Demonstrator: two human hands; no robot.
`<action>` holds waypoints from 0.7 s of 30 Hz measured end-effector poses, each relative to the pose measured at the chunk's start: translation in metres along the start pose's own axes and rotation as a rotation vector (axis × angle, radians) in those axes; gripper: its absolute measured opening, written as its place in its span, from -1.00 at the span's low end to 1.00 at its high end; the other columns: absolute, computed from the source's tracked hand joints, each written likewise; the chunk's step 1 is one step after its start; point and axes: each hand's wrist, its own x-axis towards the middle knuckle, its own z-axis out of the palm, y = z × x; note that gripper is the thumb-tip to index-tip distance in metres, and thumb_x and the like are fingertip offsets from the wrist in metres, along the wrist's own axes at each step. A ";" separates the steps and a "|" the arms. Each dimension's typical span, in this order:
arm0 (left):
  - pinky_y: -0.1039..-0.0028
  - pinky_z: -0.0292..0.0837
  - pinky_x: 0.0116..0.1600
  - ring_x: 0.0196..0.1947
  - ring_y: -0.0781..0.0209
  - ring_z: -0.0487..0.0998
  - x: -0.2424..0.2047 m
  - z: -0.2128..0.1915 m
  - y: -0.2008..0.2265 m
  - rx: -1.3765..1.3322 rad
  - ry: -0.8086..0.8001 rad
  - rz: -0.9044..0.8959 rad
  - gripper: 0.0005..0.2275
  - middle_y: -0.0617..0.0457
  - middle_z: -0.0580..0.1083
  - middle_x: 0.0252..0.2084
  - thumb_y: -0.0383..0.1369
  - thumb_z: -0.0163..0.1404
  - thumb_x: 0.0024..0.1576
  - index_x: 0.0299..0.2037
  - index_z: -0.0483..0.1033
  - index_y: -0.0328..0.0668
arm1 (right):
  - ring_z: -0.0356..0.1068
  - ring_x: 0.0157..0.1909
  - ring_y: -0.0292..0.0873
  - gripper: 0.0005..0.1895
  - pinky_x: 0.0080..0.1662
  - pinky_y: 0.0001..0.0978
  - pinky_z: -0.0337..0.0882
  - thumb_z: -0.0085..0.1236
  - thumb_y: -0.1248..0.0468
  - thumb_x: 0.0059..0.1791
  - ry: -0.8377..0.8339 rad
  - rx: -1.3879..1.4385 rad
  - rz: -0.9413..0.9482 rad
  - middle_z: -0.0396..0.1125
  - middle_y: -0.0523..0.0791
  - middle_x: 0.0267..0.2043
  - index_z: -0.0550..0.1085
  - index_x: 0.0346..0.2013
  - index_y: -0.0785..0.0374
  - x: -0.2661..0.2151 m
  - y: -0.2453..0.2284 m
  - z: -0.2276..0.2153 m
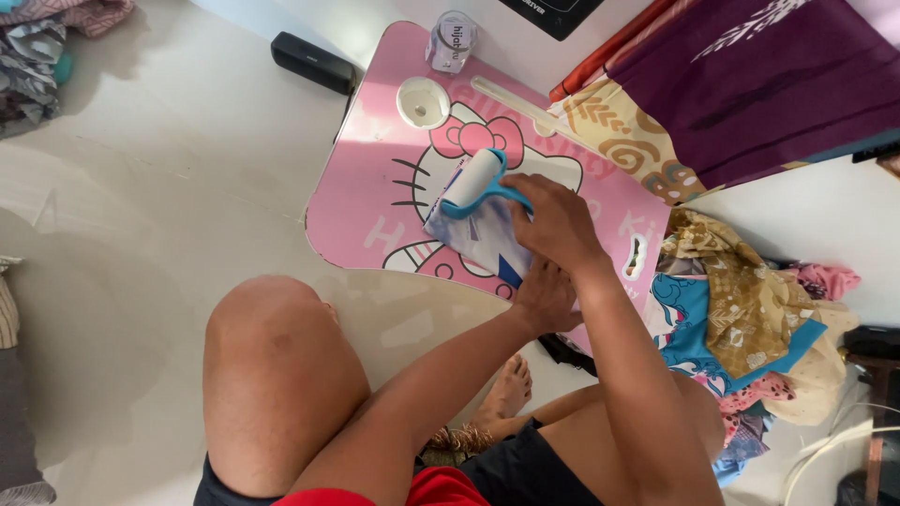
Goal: Using a lint roller to remove debris from a small piece of fabric or garment on a low table.
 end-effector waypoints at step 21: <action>-0.24 0.05 0.35 0.29 -0.30 0.31 -0.011 0.074 0.007 -0.119 -0.198 -0.020 -0.30 -0.15 0.41 0.28 0.23 -0.15 0.05 0.22 0.44 -0.16 | 0.48 -0.01 0.22 -0.67 -0.01 0.15 0.48 0.10 0.21 -0.02 -0.043 -0.054 0.064 0.49 -0.03 -0.09 0.54 0.05 -0.04 -0.055 -0.001 -0.012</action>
